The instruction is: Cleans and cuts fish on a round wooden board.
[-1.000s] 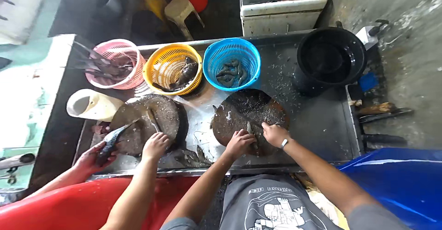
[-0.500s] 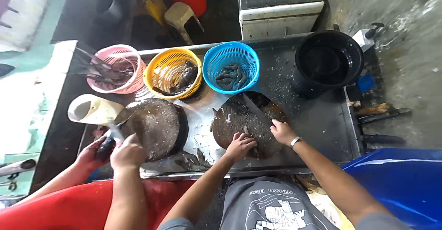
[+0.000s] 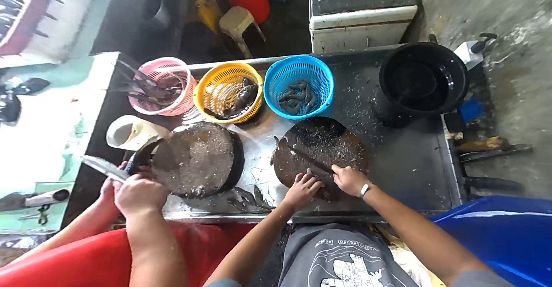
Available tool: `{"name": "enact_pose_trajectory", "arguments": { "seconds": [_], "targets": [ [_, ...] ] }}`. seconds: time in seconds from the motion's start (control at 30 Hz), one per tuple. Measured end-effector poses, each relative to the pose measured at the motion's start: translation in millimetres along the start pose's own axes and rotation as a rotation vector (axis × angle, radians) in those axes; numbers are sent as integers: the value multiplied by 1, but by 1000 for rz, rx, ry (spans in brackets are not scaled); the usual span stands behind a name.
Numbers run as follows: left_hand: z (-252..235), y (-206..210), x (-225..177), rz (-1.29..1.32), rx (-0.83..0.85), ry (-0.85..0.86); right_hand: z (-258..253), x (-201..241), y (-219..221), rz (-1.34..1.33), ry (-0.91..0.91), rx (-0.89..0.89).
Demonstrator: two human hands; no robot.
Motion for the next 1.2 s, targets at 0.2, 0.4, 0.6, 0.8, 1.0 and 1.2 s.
{"name": "enact_pose_trajectory", "arguments": {
  "seconds": [0.2, 0.4, 0.6, 0.8, 1.0, 1.2],
  "targets": [
    [-45, -73, 29, 490, -422, -604, -17, -66, -20, -605, 269, 4],
    [-71, -112, 140, 716, -836, -945, 32, -104, -11, -546, 127, -463],
    [137, -48, 123, 120, -169, -1459, 154, -141, 85, -48, 15, -575],
    [174, -10, 99, 45, 115, -1660, 94, -136, 73, 58, 162, -560],
    [157, -4, 93, 83, 182, -1562, 101, -125, 68, 117, 46, -615],
    [175, -6, 92, 244, 218, -1505, 77, -125, 48, 63, 239, -507]
  ]
}}
Point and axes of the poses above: each hand's wrist, its own z-axis away from the middle knuckle, its own y-axis out of the palm, x = y × z, the point moved 5 cm from there along -z, towards the middle knuckle, and after that the axes turned 11 degrees about y, right-handed, at the moved point
